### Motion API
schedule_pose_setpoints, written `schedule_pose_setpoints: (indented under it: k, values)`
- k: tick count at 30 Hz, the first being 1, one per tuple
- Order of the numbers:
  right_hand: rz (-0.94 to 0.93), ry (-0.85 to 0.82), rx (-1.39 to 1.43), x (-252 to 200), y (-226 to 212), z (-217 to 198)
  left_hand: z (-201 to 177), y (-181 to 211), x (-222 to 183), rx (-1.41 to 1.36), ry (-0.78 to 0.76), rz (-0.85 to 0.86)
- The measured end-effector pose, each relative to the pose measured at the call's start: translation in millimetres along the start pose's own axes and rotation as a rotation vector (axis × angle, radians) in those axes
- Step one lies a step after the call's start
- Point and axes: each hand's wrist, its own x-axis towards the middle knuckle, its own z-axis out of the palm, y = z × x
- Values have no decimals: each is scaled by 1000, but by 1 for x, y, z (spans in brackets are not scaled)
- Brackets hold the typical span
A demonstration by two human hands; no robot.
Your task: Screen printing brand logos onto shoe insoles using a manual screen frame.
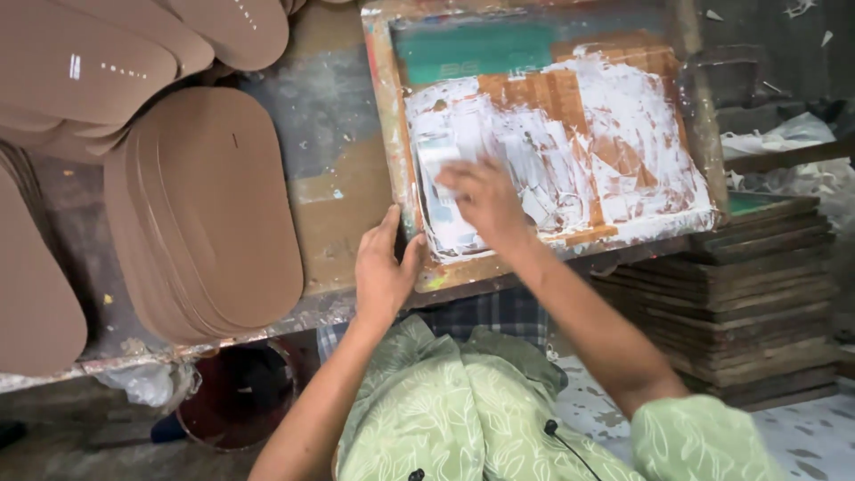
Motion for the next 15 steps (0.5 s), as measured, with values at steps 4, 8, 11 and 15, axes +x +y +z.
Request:
schedule_pose_setpoints:
  k: [4,8,11,15]
  values:
    - [58,17,-13,-59,-53,-6,12,-6,-3,-13,72,70]
    - [70,115,121,-82,-69,-16,19,-5,-8,15,104,90]
    - [-4,184,77,-74,-75,-47,-17,44,-5,-165,-22,-54]
    - [-43,365,-18,-71,-73,-102,-66,108,8,-373,-95,69]
